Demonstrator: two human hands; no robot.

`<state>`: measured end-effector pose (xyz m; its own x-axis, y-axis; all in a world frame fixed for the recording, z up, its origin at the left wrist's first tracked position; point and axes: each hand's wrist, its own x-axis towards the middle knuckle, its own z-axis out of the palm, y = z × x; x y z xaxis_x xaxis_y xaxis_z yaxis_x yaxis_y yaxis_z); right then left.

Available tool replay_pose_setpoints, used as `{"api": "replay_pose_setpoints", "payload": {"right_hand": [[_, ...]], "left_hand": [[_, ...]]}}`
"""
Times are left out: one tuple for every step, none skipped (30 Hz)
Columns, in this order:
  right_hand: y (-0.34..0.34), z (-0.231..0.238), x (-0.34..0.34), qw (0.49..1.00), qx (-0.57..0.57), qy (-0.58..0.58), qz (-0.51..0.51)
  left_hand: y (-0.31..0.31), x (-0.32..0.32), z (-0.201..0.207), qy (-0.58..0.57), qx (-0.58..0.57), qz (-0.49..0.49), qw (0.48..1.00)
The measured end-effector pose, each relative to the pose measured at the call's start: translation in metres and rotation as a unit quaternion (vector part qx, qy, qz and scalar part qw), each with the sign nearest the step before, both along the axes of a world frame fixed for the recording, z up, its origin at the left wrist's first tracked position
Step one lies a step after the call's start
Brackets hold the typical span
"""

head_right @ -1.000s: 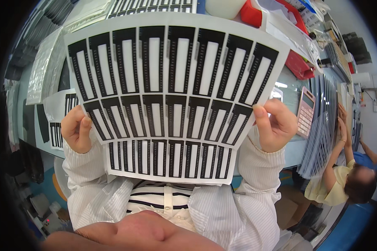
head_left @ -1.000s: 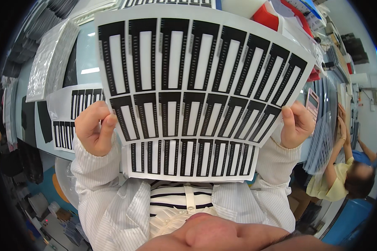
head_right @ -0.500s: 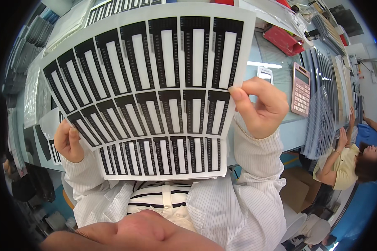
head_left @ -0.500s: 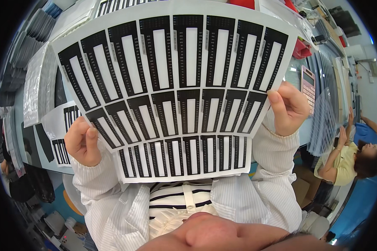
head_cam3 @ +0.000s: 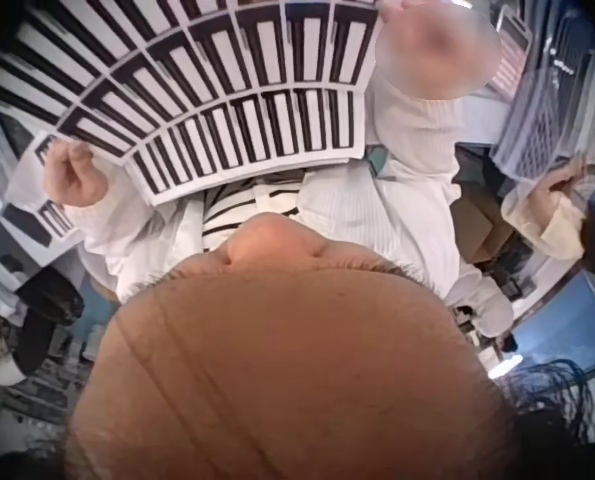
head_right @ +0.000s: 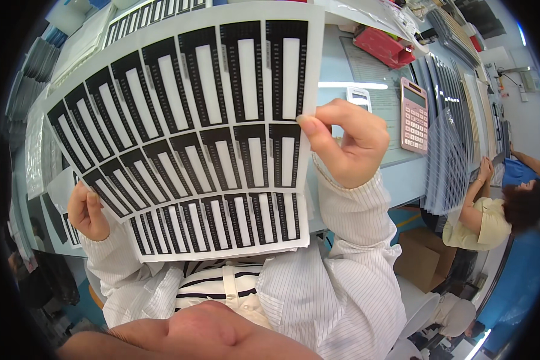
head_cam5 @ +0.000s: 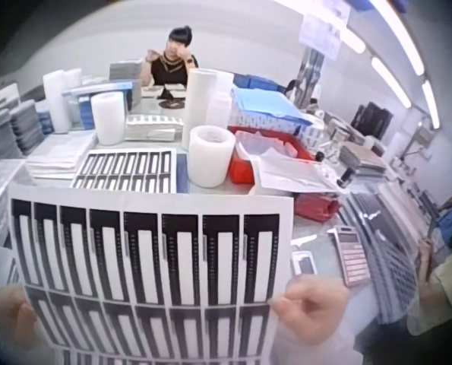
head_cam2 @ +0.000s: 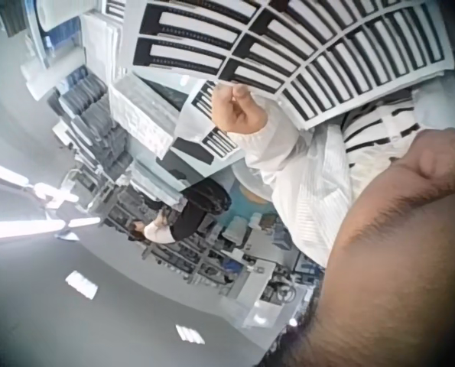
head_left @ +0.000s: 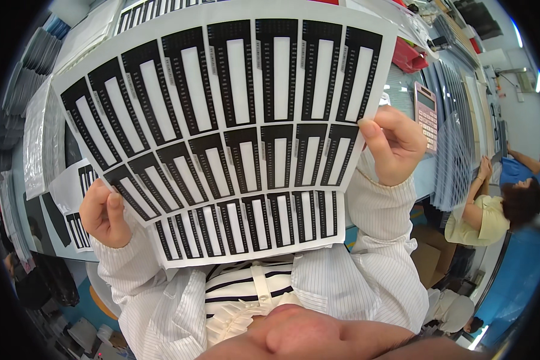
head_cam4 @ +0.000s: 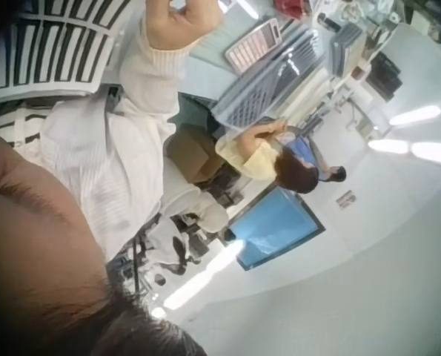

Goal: Inspecting and organizing small electronic components from sheets into specialized trays.

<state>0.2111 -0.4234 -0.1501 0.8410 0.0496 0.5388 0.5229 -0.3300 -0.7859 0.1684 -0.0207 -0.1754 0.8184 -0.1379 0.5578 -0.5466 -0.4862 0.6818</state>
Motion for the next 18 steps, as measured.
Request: {"api": "replay_pose_setpoints", "payload": {"right_hand": [[0.0005,0.0002,-0.0003,1.0,0.004,0.001,-0.001],[0.001,0.0003,-0.0004,1.0,0.009,0.001,-0.002],[0.001,0.0006,-0.0005,1.0,0.007,0.002,-0.001],[0.0003,0.0013,-0.0006,1.0,0.003,0.003,0.0],[-0.0007,0.0019,-0.0005,1.0,-0.001,0.004,-0.001],[-0.001,0.002,-0.0005,1.0,-0.001,0.003,0.0],[-0.0012,0.0016,-0.0001,1.0,0.0,0.001,0.001],[-0.0014,0.0014,0.0002,1.0,0.002,-0.001,0.003],[-0.0015,0.0014,0.0001,1.0,0.002,-0.001,0.001],[-0.0018,0.0017,0.0,1.0,0.0,-0.002,0.001],[-0.0021,0.0019,-0.0001,1.0,-0.002,-0.003,0.002],[-0.0018,0.0021,-0.0001,1.0,-0.003,-0.003,0.003],[-0.0018,0.0022,0.0,1.0,-0.002,-0.003,0.003],[-0.0015,0.0023,-0.0001,1.0,-0.001,-0.003,0.002],[-0.0014,0.0022,-0.0001,1.0,-0.001,-0.002,0.002],[-0.0013,0.0023,0.0,1.0,0.0,-0.002,0.0],[-0.0011,0.0022,0.0,1.0,0.0,-0.002,-0.001],[-0.0009,0.0021,0.0,1.0,0.0,-0.003,-0.003]], "left_hand": [[-0.0008,-0.0002,-0.0008,0.0,-0.001,0.011,1.0],[-0.001,-0.0002,-0.0009,0.0,0.003,0.012,1.0],[-0.0008,-0.0001,-0.0004,0.0,0.007,0.013,1.0],[-0.0008,0.0003,-0.0004,-0.002,0.013,0.014,1.0],[-0.0007,0.0014,-0.0001,-0.004,0.009,0.005,1.0],[-0.0011,0.0015,-0.0003,-0.001,0.009,0.01,1.0],[-0.0019,0.001,-0.0006,0.0,0.011,0.018,1.0],[-0.0029,0.0004,-0.0012,0.0,0.013,0.026,1.0],[-0.0023,0.0004,-0.0009,0.003,0.016,0.027,1.0],[-0.0021,0.0007,-0.0013,0.003,0.013,0.024,1.0],[-0.0019,0.0009,-0.0016,0.003,0.01,0.021,1.0],[-0.0011,0.0009,-0.0021,0.003,0.008,0.019,1.0],[-0.0008,0.0003,-0.0025,0.004,0.009,0.024,1.0],[0.0,0.0003,-0.003,0.002,0.01,0.023,1.0],[0.0007,0.0006,-0.0037,-0.001,0.01,0.021,1.0],[0.0011,0.0008,-0.0044,-0.006,0.012,0.021,1.0],[0.0013,0.0007,-0.0051,-0.005,0.008,0.018,1.0],[0.0014,0.0008,-0.0057,-0.008,0.006,0.017,1.0]]}}
